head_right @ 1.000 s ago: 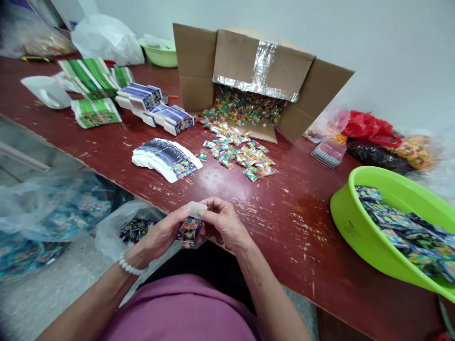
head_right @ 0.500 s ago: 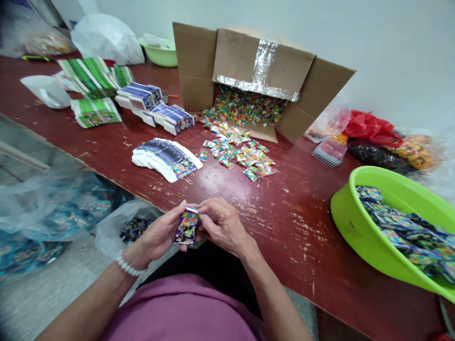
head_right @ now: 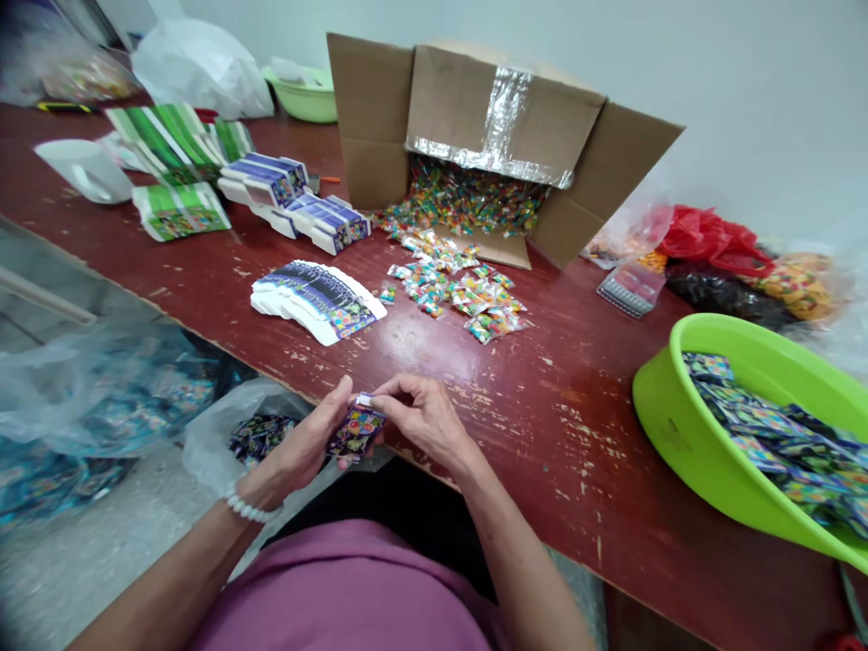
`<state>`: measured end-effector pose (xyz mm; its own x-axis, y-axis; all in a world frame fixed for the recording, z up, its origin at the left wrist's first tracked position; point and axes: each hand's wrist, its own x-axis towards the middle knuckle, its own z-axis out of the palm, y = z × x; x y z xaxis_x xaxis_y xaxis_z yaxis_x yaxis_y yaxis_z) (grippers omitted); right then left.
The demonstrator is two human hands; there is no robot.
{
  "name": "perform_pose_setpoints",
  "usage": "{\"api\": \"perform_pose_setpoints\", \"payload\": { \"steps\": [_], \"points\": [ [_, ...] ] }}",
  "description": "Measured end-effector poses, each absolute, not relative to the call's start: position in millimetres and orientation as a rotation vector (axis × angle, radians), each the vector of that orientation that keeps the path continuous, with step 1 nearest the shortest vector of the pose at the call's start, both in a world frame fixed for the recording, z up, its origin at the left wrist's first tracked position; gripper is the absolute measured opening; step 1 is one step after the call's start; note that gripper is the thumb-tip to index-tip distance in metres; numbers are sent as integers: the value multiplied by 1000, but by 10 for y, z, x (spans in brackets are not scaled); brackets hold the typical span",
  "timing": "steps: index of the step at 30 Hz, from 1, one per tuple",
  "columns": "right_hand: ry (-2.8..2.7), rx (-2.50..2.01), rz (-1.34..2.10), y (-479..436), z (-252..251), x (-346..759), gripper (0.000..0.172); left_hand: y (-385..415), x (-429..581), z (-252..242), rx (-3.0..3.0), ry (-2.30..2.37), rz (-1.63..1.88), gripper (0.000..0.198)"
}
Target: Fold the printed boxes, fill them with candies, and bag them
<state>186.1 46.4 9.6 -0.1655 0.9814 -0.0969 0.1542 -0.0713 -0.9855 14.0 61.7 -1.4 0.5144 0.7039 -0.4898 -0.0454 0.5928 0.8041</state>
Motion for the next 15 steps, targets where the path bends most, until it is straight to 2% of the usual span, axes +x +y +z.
{"api": "perform_pose_setpoints", "payload": {
  "steps": [5, 8, 11, 15],
  "points": [
    [-1541, -1304, 1083, 478, 149, 1843, 15, 665, 138, 54, 750, 936, 535, 52],
    [-1651, -1242, 1062, 441, 120, 1817, 22, 713, 126, 86, 621, 926, 528, 41],
    [-1673, -1212, 989, 374, 49, 1726, 19, 754, 154, 78, 548, 905, 562, 31],
    [-1780, -1265, 912, 385, -26, 1554, 62, 762, 163, 40, 487, 951, 762, 20]
  ]
}}
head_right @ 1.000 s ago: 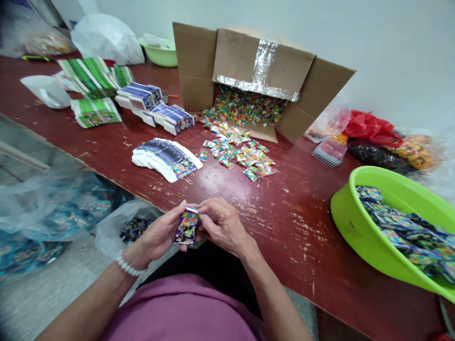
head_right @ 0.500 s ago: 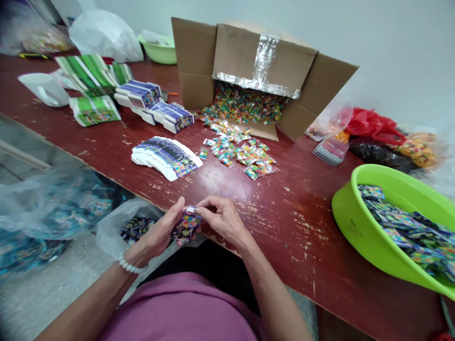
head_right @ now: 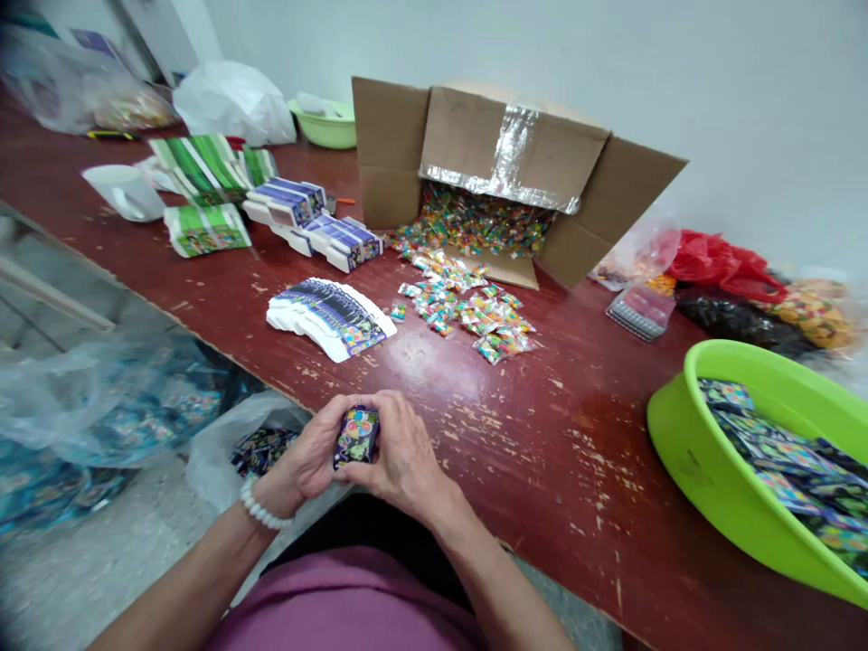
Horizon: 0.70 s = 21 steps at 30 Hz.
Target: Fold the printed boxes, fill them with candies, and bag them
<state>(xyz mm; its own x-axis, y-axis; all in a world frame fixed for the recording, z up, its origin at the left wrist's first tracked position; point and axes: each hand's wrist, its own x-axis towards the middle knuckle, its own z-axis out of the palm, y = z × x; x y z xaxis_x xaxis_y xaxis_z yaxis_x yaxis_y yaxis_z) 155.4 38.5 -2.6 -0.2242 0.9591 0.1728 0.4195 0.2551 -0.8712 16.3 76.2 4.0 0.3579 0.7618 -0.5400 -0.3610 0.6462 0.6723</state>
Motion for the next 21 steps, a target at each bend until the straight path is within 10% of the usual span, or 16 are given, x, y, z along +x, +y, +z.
{"api": "perform_pose_setpoints", "payload": {
  "steps": [7, 21],
  "points": [
    [-1502, -1608, 797, 1292, -188, 1574, 32, 708, -625, -112, 920, 1372, 897, 53],
    [-1310, -2100, 567, 2002, -382, 1340, 51, 920, -1065, -305, 1913, 1953, 902, 47]
  ]
}}
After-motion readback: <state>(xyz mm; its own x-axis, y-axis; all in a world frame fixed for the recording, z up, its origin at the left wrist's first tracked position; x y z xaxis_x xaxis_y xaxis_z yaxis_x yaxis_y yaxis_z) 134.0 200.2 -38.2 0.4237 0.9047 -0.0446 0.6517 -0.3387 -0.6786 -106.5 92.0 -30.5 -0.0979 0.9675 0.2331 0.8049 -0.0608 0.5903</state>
